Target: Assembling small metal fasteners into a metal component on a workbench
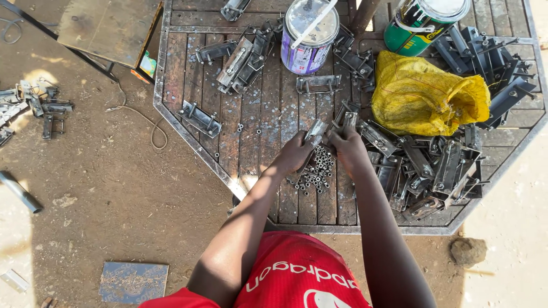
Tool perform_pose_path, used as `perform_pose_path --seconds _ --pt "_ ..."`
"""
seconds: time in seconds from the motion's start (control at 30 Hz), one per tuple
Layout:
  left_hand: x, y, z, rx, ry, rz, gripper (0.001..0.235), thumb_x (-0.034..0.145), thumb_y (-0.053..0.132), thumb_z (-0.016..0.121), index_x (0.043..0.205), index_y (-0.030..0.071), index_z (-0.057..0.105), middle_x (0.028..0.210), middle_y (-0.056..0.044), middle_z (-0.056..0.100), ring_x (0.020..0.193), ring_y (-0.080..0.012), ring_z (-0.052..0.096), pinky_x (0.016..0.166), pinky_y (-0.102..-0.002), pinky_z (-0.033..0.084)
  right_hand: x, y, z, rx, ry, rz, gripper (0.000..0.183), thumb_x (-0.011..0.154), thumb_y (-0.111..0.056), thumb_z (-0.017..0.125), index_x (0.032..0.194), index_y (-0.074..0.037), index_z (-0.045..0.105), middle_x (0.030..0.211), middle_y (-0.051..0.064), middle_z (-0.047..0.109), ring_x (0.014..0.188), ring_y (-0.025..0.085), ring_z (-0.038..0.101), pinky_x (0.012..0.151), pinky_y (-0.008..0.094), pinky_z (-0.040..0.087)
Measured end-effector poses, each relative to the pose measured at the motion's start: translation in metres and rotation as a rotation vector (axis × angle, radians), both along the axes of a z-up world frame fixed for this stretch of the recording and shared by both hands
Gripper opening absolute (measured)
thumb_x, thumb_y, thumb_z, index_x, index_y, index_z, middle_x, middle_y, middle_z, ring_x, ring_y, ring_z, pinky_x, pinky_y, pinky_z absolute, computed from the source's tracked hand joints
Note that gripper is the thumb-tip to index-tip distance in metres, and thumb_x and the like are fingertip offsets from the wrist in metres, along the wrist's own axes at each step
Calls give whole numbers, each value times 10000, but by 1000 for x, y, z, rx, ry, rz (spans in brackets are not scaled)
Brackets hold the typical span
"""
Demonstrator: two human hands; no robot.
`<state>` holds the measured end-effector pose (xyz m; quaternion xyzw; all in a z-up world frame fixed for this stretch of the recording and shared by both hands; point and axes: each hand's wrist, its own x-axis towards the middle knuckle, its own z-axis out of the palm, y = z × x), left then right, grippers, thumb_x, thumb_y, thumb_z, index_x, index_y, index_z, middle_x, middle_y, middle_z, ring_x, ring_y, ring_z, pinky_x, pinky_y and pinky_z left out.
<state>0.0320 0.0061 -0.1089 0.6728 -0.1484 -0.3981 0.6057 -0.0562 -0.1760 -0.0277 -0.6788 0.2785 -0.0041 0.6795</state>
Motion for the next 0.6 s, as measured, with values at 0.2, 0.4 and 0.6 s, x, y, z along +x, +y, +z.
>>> perform_pose_path --seconds 0.2,0.4,0.6 --pt "2 -6 -4 53 13 9 561 1089 472 480 1370 -9 419 942 -204 701 774 -252 755 778 -435 670 2 15 32 197 -35 -100 372 1033 -294 661 1237 -42 478 958 37 522 803 135 688 686 275 650" --pt "-3 -6 4 73 32 11 538 1083 466 489 1343 -3 438 930 -197 692 760 -236 745 748 -406 657 -3 -10 -16 39 12 -64 216 987 -170 711 1104 -19 610 804 84 632 646 136 669 545 242 586" --pt "-2 -11 0 88 79 8 539 1079 450 494 1345 -15 434 912 -195 680 746 -252 742 767 -416 638 -2 -7 -18 330 -22 -191 223 888 -58 730 1004 -103 545 848 41 571 756 180 695 713 341 653"
